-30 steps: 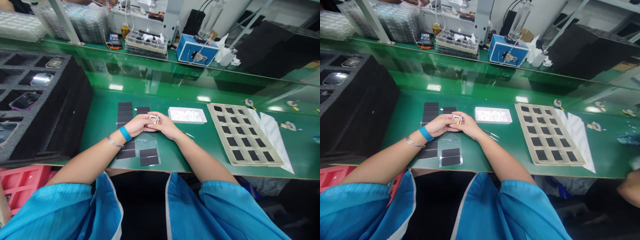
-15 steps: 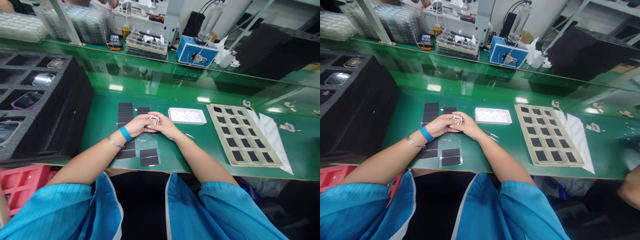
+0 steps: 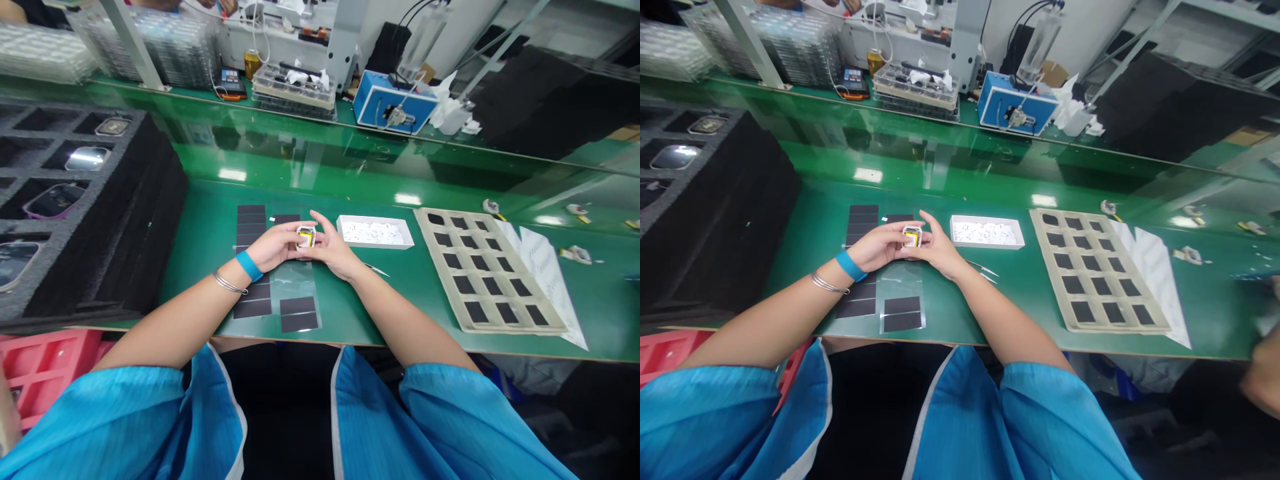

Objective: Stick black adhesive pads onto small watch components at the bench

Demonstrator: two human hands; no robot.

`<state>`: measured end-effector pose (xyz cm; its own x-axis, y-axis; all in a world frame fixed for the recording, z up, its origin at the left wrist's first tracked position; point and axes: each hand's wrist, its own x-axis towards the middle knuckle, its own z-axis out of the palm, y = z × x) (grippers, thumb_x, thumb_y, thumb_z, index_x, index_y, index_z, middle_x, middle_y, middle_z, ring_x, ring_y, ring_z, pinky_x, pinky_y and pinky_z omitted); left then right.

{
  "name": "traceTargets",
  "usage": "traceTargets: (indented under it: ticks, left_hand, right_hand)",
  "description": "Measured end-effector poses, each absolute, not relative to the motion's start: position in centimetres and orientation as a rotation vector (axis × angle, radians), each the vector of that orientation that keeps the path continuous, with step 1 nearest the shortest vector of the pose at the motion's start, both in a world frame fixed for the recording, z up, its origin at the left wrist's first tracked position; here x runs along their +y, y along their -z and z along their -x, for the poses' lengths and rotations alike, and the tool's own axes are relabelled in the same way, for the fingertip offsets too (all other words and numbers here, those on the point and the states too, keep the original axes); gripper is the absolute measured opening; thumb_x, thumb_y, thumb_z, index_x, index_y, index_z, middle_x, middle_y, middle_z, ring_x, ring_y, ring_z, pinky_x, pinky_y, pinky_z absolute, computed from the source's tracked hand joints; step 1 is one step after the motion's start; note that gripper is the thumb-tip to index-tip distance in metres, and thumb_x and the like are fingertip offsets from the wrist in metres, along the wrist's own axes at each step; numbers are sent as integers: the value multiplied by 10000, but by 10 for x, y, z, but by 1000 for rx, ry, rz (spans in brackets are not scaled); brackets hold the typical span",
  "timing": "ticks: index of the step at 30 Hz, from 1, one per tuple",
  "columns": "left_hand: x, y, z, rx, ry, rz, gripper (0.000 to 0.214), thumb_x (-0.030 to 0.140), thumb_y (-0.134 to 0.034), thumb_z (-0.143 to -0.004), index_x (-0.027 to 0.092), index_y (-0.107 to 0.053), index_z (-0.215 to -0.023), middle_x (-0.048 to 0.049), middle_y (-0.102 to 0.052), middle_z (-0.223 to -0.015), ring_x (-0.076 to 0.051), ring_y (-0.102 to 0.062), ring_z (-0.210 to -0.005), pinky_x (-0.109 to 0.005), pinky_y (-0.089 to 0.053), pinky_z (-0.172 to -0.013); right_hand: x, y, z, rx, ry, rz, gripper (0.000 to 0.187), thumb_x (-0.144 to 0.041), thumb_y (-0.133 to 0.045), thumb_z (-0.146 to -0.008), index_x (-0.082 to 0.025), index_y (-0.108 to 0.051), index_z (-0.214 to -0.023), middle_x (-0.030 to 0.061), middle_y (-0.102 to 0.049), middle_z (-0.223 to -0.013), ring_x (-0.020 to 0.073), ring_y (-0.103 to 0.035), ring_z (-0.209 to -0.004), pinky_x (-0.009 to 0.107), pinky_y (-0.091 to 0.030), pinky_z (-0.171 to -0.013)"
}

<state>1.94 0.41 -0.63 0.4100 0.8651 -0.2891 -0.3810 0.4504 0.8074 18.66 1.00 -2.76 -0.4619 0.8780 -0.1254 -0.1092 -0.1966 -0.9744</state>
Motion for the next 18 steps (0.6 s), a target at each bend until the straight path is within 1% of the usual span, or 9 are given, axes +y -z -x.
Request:
traceTargets:
  ticks: [3, 6, 8, 10, 12, 15, 18]
  left_hand:
    - [7, 1, -14, 759, -976, -687, 506, 70, -609, -756, 134, -607, -1258, -130, -710, -1087, -221, -684, -984, -395, -542, -921]
    - [9, -3, -10, 729, -1034, -783, 556, 148, -678, -769, 156, -567, -1314, -119, -690, -1134, -220, -667, -1024, -417, -493, -996]
    - [9, -3, -10, 794, -1098, -954, 589, 199, -741, -734, 184, -585, -1302, -94, -677, -1139, -221, -649, -1034, -419, -474, -1013]
    - [8, -2, -11, 973, -1196, -1217, 586, 207, -793, -677, 210, -636, -1242, -69, -650, -1118, -219, -622, -1029, -392, -485, -983]
    - [7, -2, -11, 1195, -1272, -1490, 560, 171, -816, -630, 222, -679, -1170, -56, -607, -1072, -209, -595, -994, -342, -510, -905]
    - [8, 0, -9, 1395, -1317, -1751, 537, 130, -824, -606, 200, -694, -1122, -50, -545, -993, -191, -567, -923, -296, -513, -800]
    - [13, 6, -7, 1427, -1369, -1883, 529, 128, -835, -606, 184, -678, -1108, -38, -516, -964, -181, -560, -896, -301, -504, -810]
  right_hand:
    - [12, 27, -188, -1248, -1745, 948, 1102, -278, -870, -592, -330, -218, -1479, 15, -669, -1045, 182, -681, -934, 357, -626, -792]
    - [12, 25, -189, -1223, -1765, 953, 1029, -273, -858, -617, -321, -262, -1454, 13, -688, -1038, 178, -679, -959, 348, -626, -802]
    - [12, 24, -189, -1232, -1775, 954, 984, -270, -846, -637, -317, -280, -1442, 13, -701, -1025, 183, -682, -965, 364, -623, -820]
    - [11, 22, -189, -1247, -1776, 958, 963, -265, -834, -652, -303, -282, -1440, 19, -709, -1024, 193, -685, -977, 383, -616, -839]
    - [10, 22, -189, -1259, -1769, 971, 962, -262, -828, -654, -285, -275, -1442, 24, -712, -1022, 197, -685, -981, 381, -611, -843]
    - [10, 22, -188, -1277, -1751, 994, 974, -269, -827, -644, -263, -264, -1440, 20, -713, -985, 182, -684, -937, 350, -609, -812]
    - [12, 24, -185, -1337, -1718, 1014, 1001, -289, -835, -619, -253, -262, -1439, 9, -705, -926, 172, -675, -869, 340, -610, -764]
